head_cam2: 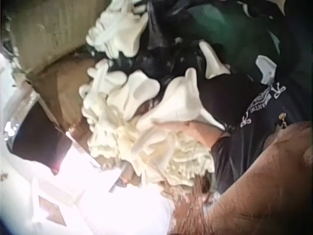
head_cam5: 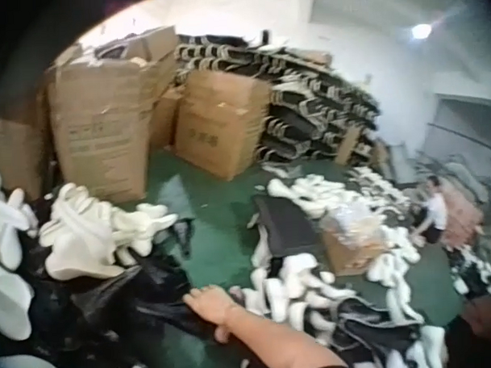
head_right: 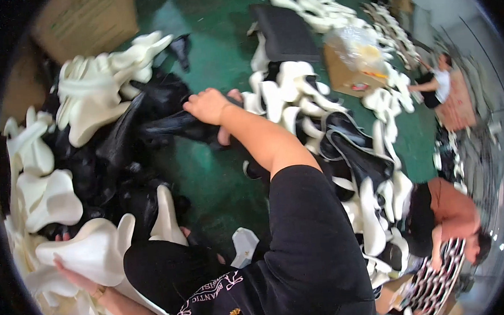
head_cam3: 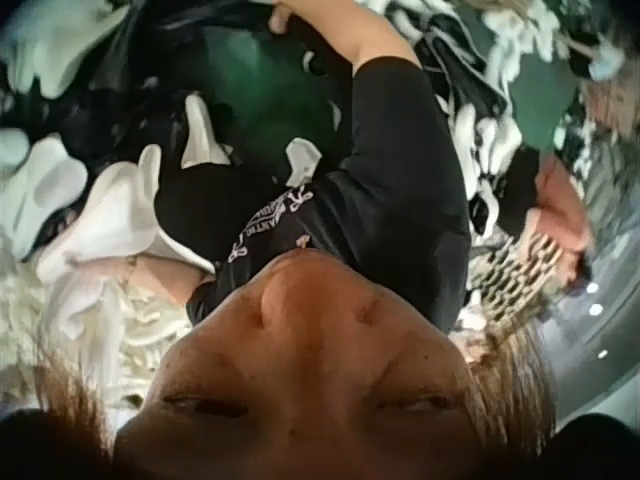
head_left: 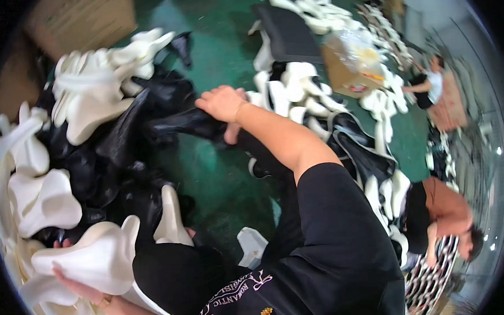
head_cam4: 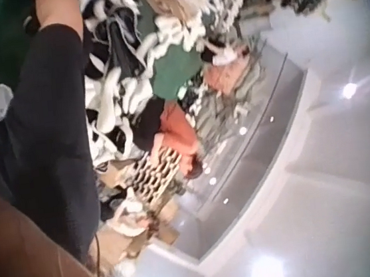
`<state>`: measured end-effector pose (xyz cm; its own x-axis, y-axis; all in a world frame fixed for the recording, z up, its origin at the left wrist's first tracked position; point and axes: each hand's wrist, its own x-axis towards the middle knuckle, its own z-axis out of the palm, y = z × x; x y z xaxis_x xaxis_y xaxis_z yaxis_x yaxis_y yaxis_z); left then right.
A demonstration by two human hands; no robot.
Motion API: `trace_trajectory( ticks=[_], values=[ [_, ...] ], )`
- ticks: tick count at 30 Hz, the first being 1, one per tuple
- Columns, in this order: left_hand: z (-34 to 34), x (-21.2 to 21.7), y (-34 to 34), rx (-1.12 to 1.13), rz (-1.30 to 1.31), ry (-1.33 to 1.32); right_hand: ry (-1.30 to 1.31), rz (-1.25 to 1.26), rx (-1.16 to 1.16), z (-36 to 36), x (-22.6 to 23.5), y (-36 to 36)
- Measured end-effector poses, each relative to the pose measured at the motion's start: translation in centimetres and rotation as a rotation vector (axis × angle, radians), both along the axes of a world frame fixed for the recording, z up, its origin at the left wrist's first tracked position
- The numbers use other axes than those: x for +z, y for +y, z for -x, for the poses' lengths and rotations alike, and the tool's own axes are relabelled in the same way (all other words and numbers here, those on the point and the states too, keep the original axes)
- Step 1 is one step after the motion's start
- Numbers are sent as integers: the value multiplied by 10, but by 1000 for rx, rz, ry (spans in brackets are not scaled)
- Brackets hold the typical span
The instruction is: Sorting and matching bicycle seat components from a pile on the floor.
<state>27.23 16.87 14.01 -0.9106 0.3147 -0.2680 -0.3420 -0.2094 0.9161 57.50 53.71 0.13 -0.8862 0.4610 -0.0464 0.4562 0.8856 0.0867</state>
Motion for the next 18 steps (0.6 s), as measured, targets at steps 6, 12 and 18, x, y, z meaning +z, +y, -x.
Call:
trace_trajectory(
  ticks=[6, 12, 18],
  values=[
    [-53, 54, 21, -284, -390, -77, 847, 300, -472, -97, 82, -74],
    [-144, 26, 38, -878, -212, -177, 1444, 611, -619, -157, 131, -164],
    [-235, -2, 60, -975, -167, -497, 1437, 439, -508, -195, 156, -260]
  ],
)
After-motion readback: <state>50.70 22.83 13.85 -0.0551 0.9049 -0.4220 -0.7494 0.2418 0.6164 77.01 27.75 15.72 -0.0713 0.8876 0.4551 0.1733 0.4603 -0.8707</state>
